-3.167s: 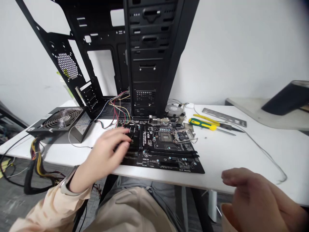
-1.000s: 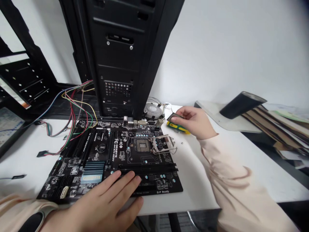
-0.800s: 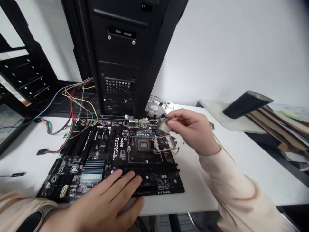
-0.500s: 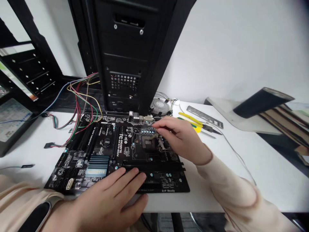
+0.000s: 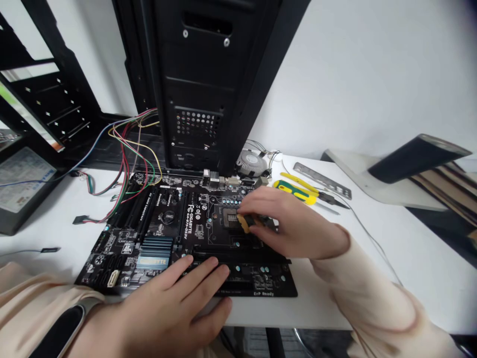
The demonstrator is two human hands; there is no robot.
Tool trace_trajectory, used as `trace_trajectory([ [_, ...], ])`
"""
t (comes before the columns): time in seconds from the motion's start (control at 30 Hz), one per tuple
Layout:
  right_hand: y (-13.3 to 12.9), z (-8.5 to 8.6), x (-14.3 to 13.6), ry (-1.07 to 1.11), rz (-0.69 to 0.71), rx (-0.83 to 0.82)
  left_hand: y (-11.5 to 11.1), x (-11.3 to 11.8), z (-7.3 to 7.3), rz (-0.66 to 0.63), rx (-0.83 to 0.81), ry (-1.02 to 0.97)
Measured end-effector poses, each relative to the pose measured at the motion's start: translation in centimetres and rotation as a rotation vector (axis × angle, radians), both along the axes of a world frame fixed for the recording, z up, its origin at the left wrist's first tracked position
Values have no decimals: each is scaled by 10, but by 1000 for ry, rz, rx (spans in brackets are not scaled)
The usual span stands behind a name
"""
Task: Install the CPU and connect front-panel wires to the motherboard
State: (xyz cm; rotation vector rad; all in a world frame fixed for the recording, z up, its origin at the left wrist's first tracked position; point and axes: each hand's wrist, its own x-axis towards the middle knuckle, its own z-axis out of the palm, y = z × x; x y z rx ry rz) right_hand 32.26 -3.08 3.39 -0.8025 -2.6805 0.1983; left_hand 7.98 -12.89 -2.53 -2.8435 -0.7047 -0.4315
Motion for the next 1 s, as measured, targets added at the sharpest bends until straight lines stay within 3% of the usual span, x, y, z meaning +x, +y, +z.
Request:
trace_trajectory([
  [0.2, -2, -1, 0, -188, -28, -54, 1, -2, 0, -13, 30, 24],
  [0.43, 2, -5, 0, -127, 0, 3, 2, -2, 0, -31, 69, 54],
  [0.6, 1, -8, -2, 73, -184, 150, 1, -2, -1, -22, 59, 55],
  [0.73, -4, -7, -7, 232, -335, 73, 1, -2, -1, -25, 62, 55],
  [1.0, -1, -12, -11, 166, -208, 3, 1, -1, -6, -19, 89, 22],
])
